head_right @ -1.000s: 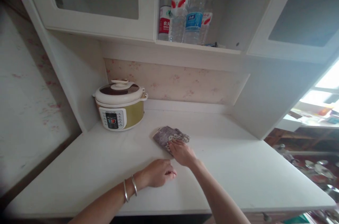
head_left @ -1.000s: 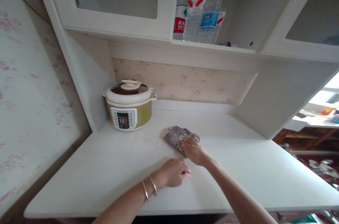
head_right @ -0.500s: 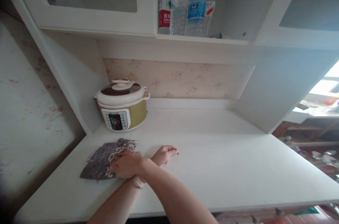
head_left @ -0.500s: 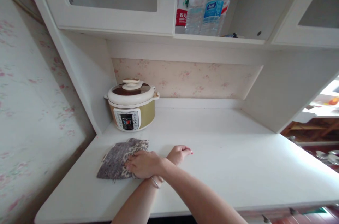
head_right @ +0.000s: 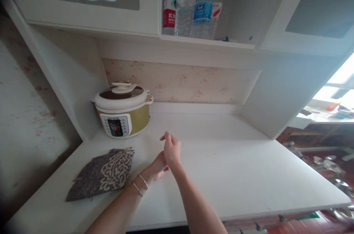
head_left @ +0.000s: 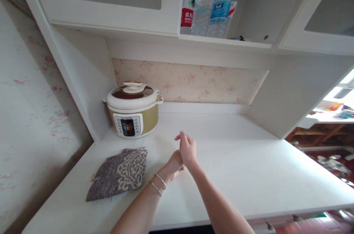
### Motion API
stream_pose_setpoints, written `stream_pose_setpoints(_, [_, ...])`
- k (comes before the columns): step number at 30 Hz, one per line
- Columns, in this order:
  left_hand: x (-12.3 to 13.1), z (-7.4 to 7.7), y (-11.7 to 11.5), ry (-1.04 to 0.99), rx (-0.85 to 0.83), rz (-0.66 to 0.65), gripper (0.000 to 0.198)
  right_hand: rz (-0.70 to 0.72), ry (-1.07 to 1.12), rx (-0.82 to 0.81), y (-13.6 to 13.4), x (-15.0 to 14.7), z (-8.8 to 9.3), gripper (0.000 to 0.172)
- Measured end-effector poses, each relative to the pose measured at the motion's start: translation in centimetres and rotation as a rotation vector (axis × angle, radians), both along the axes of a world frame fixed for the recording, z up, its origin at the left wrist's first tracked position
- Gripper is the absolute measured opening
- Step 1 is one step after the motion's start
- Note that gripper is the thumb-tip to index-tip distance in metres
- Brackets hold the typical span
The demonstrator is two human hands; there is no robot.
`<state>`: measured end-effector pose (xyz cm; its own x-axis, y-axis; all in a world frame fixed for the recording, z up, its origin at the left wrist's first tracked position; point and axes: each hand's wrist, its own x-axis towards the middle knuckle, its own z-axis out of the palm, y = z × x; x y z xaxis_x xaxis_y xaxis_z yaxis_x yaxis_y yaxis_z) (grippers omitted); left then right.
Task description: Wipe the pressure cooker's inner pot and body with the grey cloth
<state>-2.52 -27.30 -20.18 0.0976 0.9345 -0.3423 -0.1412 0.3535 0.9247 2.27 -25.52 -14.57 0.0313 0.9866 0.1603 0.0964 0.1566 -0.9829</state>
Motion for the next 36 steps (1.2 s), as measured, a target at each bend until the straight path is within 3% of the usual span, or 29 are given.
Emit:
stream_pose_setpoints(4, [0.8,-1.0,0.5,0.019,0.046,0.023,0.016,-0.083,0.010,-0.027,0.2,2.9,-2.8,0.046])
stream_pose_setpoints(7, [0.8,-1.0,0.7,0.024,0.068,0.106,0.020,-0.096,-0.156,0.002,0.5,4.3,-4.7,0.048])
stream_pose_setpoints(12, [-0.4,-0.1,0.5,-0.205,0.077,0.215,0.026,-0.035,-0.316,-0.070,1.6,5.6,-6.6,0.048])
stream_pose_setpoints(15, [-0.8,0.2,0.5,-0.298,0.105,0.193,0.034,0.003,-0.346,-0.044,1.7,5.6,-6.9,0.047])
stream_pose_setpoints(22, [-0.7,0.0,0.7,-0.298,0.039,0.125,0.051,0.065,-0.409,0.007,1.2,5.2,-6.7,0.049])
stream_pose_setpoints(36, [-1.0,0.0,0.7,-0.357,0.025,0.085,0.051,0.119,-0.479,0.060,1.3,5.3,-7.3,0.045])
